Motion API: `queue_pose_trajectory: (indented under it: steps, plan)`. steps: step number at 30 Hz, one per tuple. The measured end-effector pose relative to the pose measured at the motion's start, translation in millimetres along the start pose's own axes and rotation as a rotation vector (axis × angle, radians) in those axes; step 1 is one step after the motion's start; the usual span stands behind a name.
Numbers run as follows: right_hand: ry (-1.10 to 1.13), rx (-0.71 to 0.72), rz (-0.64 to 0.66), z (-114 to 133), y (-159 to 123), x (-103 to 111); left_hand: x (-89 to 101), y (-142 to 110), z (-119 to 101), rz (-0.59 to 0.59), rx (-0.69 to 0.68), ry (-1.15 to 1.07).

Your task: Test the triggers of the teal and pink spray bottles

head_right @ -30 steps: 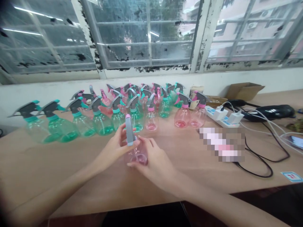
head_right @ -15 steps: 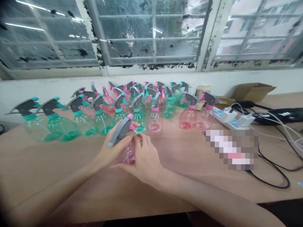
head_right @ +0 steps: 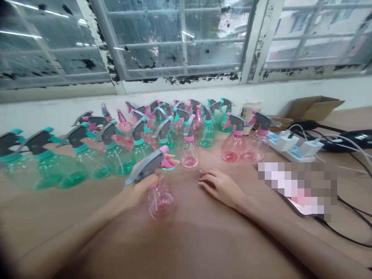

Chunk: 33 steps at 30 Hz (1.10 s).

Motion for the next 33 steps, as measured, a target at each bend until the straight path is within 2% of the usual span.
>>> queue_pose_trajectory:
  steps: [5, 8, 11, 17, 22, 26, 33]
  plan:
    - [-0.042, -0.111, -0.061, -41, 18, 7, -5.7, 4, -1, 0.042, 0.001, 0.04]
    - [-0.057, -0.138, -0.076, -55, 23, 6, -4.4, 3, -1, 0.015, 0.018, 0.071]
    - [-0.064, -0.141, -0.075, -55, 22, 3, -3.4, 1, -1, -0.015, 0.043, 0.098]
    - [-0.069, -0.111, -0.055, -51, 17, 1, -6.9, -1, -5, 0.009, 0.09, 0.097]
    - [-0.089, -0.098, -0.025, -52, 15, -1, -2.3, -1, -11, -0.045, 0.089, 0.145]
    - [-0.091, -0.104, -0.021, -50, 15, 0, -5.1, 2, -7, 0.012, 0.062, 0.141]
    - [-0.077, -0.123, -0.011, -51, 15, 0, -4.3, 4, -4, 0.035, 0.016, 0.095]
Point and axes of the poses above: each hand's wrist, its own y-axis towards the middle knuckle, its own x-axis out of the back of the hand, z = x × y, the point moved 9 cm from there along y, towards the middle knuckle, and after that the axes turned 15 degrees about -x, right-handed, at the moved point
